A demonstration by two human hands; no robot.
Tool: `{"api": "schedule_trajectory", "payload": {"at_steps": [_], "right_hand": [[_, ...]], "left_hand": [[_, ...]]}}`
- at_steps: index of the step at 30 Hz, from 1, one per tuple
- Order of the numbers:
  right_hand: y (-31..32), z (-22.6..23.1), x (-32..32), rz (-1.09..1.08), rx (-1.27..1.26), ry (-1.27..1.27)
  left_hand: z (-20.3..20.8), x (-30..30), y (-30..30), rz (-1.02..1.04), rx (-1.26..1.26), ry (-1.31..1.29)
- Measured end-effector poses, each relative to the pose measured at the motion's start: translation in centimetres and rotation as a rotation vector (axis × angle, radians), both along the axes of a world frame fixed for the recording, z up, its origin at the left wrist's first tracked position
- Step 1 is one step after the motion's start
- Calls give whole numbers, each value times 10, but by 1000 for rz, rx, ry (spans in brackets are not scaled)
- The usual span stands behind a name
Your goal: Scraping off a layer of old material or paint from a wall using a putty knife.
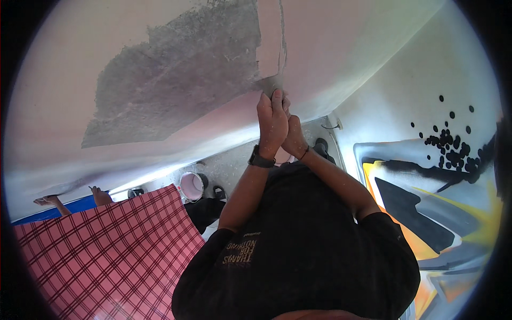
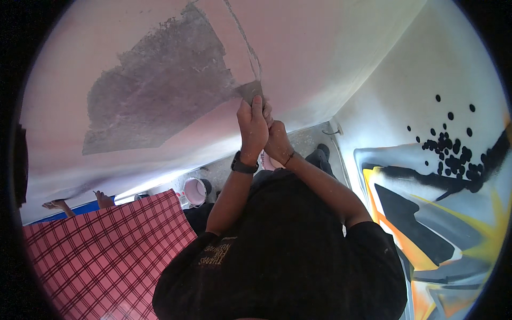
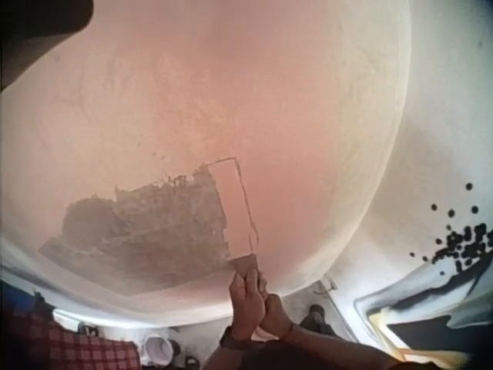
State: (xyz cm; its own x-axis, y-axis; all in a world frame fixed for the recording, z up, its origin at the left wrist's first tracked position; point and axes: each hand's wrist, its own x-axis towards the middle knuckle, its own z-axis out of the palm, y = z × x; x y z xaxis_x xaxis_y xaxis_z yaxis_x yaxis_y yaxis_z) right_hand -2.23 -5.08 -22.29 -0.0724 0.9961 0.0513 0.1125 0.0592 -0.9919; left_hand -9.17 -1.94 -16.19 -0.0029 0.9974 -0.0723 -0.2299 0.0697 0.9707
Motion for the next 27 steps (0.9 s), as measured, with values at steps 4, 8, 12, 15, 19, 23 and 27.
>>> {"api": "schedule_trajectory", "payload": {"at_steps": [4,8,12,15,19,23,27], "right_hand": [[1,-15,-7,-38,47,106],[0,-4,1,21,-34,85],[0,-22,-12,-125,43,195],[4,-5,-11,12,16,-58],[4,-5,-14,-37,55,103],[-2,-5,-14,-1,-39,28],[-3,-8,-20,8,23,-63]], "left_hand": [[7,2,-3,35,-12,-28],[6,-1,-1,31,-16,-22],[17,-1,-2,25,-14,23],[7,-8,1,41,-20,-20],[13,-11,2,43,-28,-15],[7,-12,1,55,-57,-8],[15,-15,-2,40,-44,49]]}}
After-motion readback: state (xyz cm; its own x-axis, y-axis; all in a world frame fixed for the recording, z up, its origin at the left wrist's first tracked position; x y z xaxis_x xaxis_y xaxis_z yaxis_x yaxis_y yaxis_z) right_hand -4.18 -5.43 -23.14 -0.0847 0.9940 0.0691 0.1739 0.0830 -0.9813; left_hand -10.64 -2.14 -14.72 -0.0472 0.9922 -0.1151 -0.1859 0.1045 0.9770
